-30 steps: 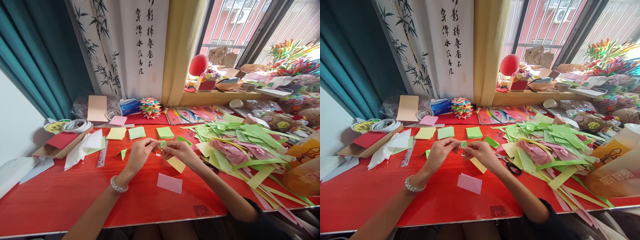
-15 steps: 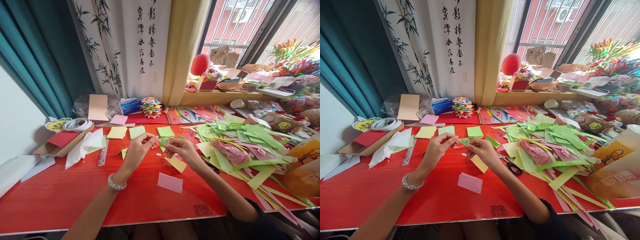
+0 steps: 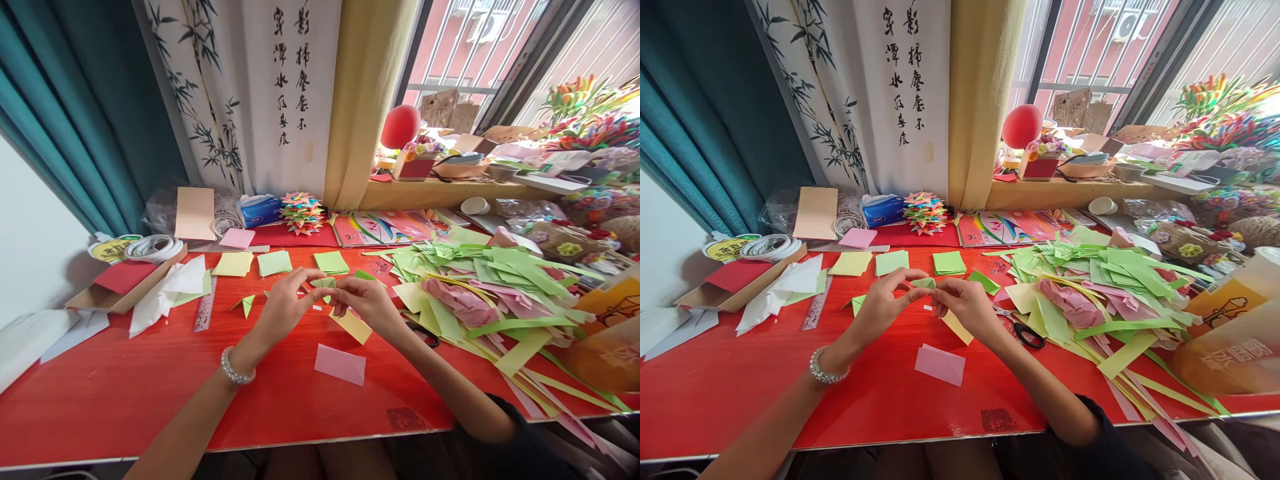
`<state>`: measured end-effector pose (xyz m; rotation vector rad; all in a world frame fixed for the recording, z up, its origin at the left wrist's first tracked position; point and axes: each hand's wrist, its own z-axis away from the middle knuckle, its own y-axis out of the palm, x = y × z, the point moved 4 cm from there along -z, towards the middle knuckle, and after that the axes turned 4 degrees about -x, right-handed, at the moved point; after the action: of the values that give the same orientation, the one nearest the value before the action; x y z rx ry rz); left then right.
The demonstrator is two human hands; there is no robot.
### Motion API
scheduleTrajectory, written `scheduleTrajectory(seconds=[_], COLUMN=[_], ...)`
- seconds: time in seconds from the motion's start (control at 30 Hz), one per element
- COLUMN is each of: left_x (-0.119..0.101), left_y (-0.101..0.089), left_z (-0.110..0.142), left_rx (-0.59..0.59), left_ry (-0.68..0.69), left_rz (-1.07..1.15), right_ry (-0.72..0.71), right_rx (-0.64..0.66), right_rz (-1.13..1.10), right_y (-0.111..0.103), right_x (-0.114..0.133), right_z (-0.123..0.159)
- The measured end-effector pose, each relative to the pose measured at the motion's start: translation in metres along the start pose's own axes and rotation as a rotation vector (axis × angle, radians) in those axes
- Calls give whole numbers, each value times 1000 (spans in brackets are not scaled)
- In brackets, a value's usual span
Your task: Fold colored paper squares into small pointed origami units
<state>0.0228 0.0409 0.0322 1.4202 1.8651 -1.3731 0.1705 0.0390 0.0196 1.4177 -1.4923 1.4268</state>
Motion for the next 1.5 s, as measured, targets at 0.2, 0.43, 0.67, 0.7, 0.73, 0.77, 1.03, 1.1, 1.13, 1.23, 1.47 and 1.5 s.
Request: scheduleTrajectory(seconds=[0.2, 0.43, 0.67, 0.7, 0.73, 0.77, 1.03, 1.1, 1.13, 1.23, 1.47, 1.5], left_x=[0, -13, -13, -12, -12, -12, -11, -9, -8, -7, -11, -10], left_y=[3, 0, 4, 4, 4, 4, 4, 4, 4, 4, 9, 10], left_z=[2, 2, 6, 6, 6, 6, 5, 4, 5, 5, 6, 6], left_rx=[4, -38, -4, -5, -9, -13, -34, -34, -30, -21, 26, 26], left_ry=[88, 349, 422, 428, 431, 431, 408, 398, 393, 385, 408, 415], left_rz=[-29, -170, -229, -226, -219, -209, -101, -80, -74, -83, -228, -244], right_ry=[-203, -669, -878, -890, -895, -895, -900, -895, -895, -891, -847, -841], right_rx=[-44, -137, -132, -132, -130, -128, -114, -108, -103, -90, -80, -75], right_rz=[287, 646, 920, 943, 962, 973, 997, 997, 994, 984, 1004, 1005], right_y=[0, -1, 2, 2, 2, 2, 2, 3, 3, 3, 2, 3], right_x=[2, 7, 1, 0, -1, -2, -3, -3, -3, -4, -9, -9], right_z=[3, 7, 10, 11, 11, 11, 11, 11, 11, 11, 8, 8])
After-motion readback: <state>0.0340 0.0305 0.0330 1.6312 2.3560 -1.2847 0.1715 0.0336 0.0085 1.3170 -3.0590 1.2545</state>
